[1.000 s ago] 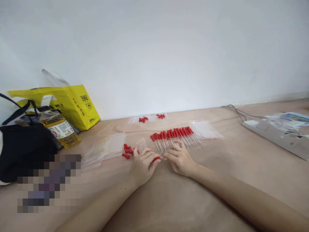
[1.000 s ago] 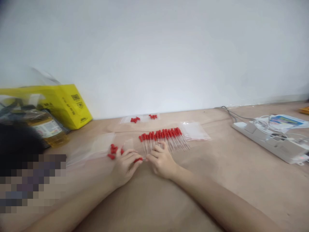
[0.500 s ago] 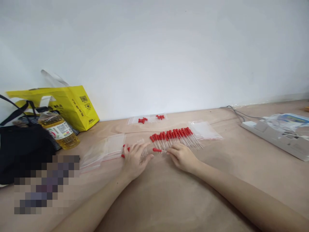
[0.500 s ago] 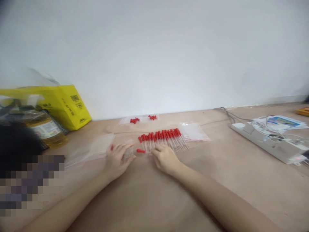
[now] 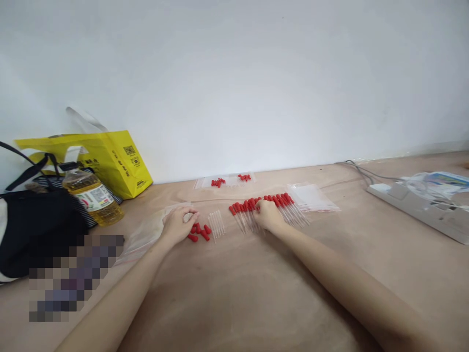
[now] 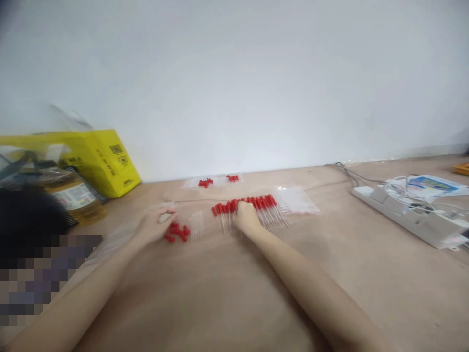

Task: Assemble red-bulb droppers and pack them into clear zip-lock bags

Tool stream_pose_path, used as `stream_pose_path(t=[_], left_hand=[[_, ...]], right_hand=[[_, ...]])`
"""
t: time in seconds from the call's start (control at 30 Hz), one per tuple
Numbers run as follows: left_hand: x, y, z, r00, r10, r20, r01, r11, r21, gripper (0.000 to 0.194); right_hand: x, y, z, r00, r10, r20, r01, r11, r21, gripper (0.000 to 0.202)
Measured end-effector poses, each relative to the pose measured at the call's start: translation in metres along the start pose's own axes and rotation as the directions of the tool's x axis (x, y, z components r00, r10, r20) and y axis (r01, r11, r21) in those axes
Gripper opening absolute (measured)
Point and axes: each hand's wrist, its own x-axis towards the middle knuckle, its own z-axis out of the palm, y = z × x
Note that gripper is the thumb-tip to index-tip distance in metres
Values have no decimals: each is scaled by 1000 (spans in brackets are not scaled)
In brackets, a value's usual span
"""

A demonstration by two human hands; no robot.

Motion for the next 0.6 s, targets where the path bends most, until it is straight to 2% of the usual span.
stream_pose_path(t=[0.13, 0.23, 0.3, 0.47, 0.6], left_hand=[[5, -11, -10, 984, 116, 137, -111, 993, -48, 22], [6, -11, -14, 953, 212, 215, -202, 977, -68, 26], [5, -8, -13, 944, 238, 230, -229, 971, -66, 29], [-1, 11, -8, 927, 254, 277, -259, 966, -17, 27], [-8, 23, -7, 923, 233, 308, -273, 957, 95, 23]], right_hand=[[0, 0, 0, 999, 30, 18, -30, 999, -33, 15], [-2, -4, -3, 999, 35, 21, -34, 998, -44, 16], [-6, -12, -5, 1000, 18, 22, -17, 999, -44, 16], [-12, -52, 3, 990, -106, 94, 101, 993, 62, 15], [-5, -82, 23, 985, -78, 151, 63, 993, 102, 13]])
